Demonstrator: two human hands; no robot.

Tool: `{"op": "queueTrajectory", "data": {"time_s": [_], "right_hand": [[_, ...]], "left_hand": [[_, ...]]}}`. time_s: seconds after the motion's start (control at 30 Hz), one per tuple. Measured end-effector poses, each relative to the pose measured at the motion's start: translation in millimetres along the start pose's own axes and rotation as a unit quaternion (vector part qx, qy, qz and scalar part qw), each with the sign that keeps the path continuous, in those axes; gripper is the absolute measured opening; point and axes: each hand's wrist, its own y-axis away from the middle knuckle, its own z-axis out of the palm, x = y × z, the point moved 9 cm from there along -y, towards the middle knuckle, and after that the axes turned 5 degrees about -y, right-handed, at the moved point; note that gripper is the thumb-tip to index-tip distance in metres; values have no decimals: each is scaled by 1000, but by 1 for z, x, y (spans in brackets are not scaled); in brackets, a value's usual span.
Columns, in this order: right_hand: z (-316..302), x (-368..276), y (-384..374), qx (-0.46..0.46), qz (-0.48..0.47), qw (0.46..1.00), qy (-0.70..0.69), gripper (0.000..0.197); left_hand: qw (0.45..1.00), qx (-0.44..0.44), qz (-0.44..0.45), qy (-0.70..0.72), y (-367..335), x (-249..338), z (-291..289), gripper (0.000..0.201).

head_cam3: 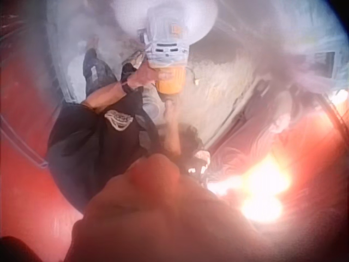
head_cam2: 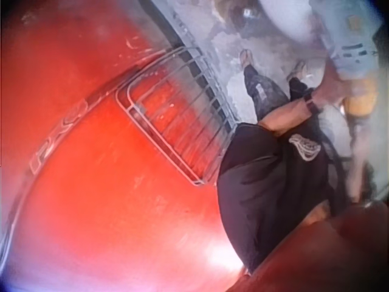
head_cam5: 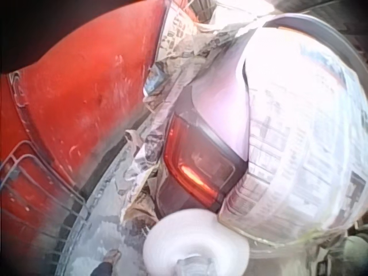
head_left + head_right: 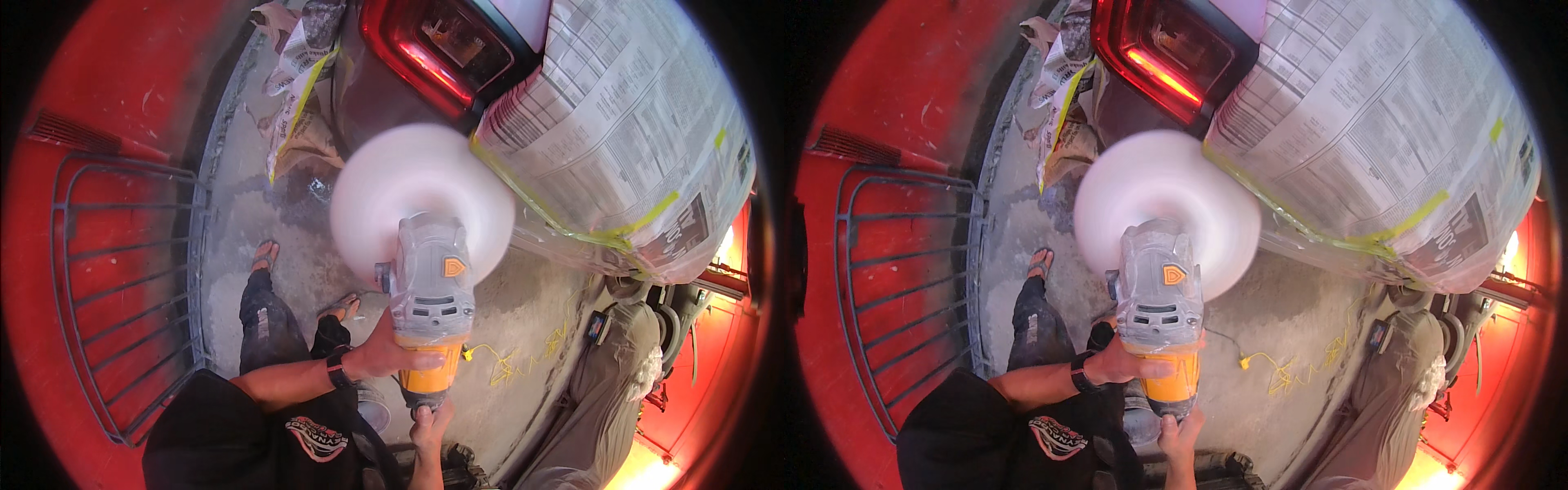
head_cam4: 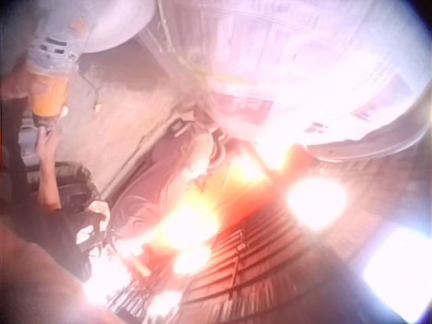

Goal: The person uses a rotary polisher with a buffing pad to polish the rear bumper and trunk area of a silver car. The car is partially covered with newspaper and masking tape. The person moves the polisher across the surface and briefly touches the car with a finger to check the finish.

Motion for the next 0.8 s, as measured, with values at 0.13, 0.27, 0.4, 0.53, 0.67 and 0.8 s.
{"op": "queueTrajectory", "data": {"time_s": [0.13,0.27,0.4,0.53,0.67,0.8], "right_hand": [[-12,29,15,0,24,999,22,80],[-13,15,11,14,1,1000,5,80],[-19,15,6,11,8,999,29,79],[-27,32,12,5,47,999,21,77],[-27,32,16,12,54,998,22,76],[-24,21,16,23,-5,999,44,74]], "left_hand": [[1000,17,2,7,3,-5,-1,64],[1000,-5,-9,22,1,-10,6,64],[1000,-4,0,19,-6,-19,3,63],[999,0,-23,32,-4,-42,-2,63],[999,17,-41,28,-3,-54,-7,62],[998,5,-36,55,-1,-47,-1,61]]}}
